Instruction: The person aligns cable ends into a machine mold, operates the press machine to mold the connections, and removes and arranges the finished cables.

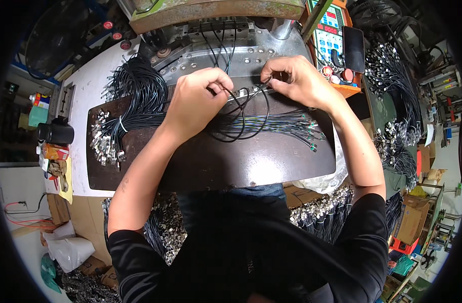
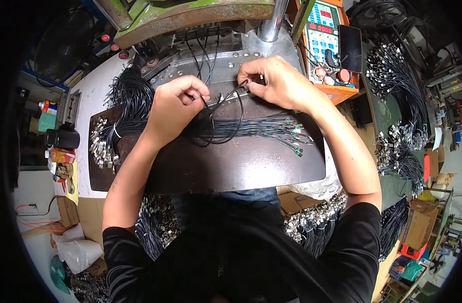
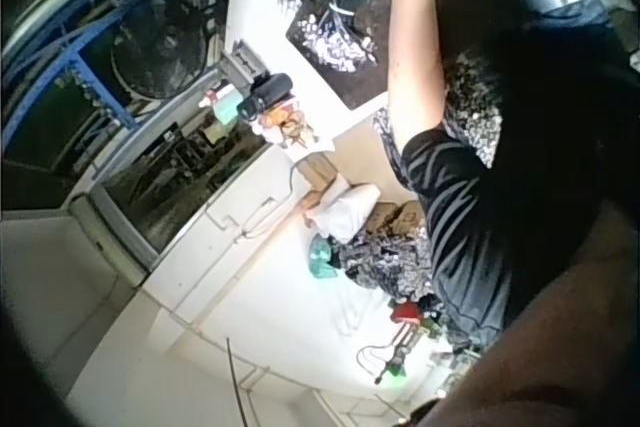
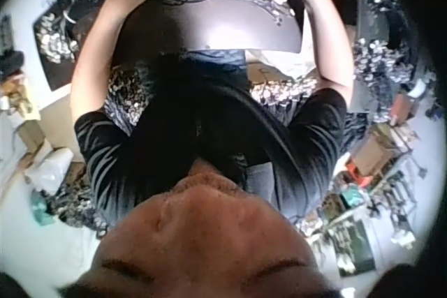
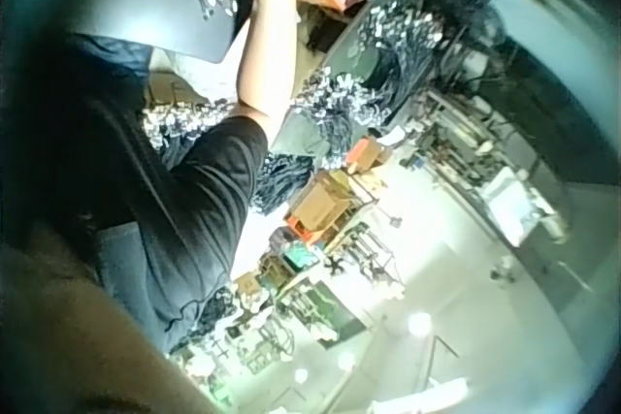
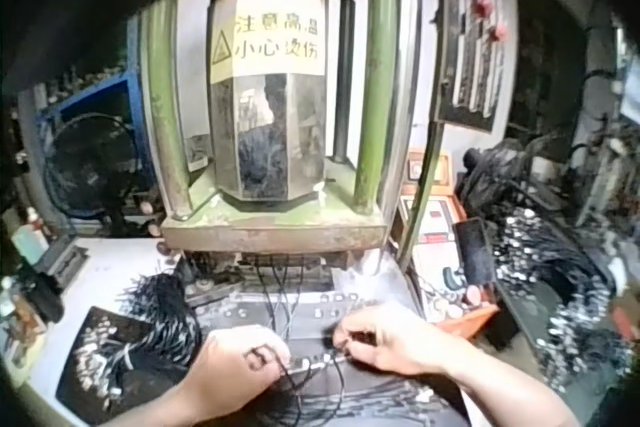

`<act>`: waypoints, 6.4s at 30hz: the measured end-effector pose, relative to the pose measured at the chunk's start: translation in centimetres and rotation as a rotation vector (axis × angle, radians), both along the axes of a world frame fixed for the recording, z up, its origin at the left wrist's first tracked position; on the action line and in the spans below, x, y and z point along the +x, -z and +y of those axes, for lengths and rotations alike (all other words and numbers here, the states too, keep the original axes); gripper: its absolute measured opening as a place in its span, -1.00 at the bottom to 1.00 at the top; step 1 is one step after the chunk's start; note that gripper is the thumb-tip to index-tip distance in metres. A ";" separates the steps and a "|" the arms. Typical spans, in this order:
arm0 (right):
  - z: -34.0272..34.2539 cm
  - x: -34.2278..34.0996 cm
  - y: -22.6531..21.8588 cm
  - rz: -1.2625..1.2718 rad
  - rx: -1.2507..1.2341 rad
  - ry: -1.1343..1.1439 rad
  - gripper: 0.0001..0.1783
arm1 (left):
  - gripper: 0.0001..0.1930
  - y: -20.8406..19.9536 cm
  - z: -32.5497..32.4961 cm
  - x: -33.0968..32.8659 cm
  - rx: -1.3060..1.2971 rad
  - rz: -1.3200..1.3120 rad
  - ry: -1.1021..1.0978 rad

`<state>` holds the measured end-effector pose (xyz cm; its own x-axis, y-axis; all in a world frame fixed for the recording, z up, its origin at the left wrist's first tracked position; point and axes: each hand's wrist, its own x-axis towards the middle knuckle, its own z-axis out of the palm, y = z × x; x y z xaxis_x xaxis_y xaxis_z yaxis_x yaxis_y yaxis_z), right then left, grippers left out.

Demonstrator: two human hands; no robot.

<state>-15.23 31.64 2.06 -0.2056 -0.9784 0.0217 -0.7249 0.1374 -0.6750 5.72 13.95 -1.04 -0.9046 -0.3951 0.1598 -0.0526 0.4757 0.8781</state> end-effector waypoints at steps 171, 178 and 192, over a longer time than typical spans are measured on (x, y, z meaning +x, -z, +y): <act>15.3 14.8 2.5 -0.343 0.653 0.678 -0.49 | -0.61 -3.8 -4.5 9.7 -1.052 0.109 0.220; 20.6 6.3 -0.2 -0.146 0.341 0.682 -0.71 | -0.78 -4.4 -3.2 2.7 -0.722 -0.098 0.456; -1.0 10.0 -7.5 0.139 0.165 0.185 -0.71 | -0.79 -5.1 -4.2 3.4 0.145 -0.002 0.289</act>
<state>-5.25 30.66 9.52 -0.3873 -0.9171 -0.0946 -0.7612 0.3760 -0.5284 9.08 9.75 4.05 -0.9830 -0.1404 0.1185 0.0643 0.3411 0.9378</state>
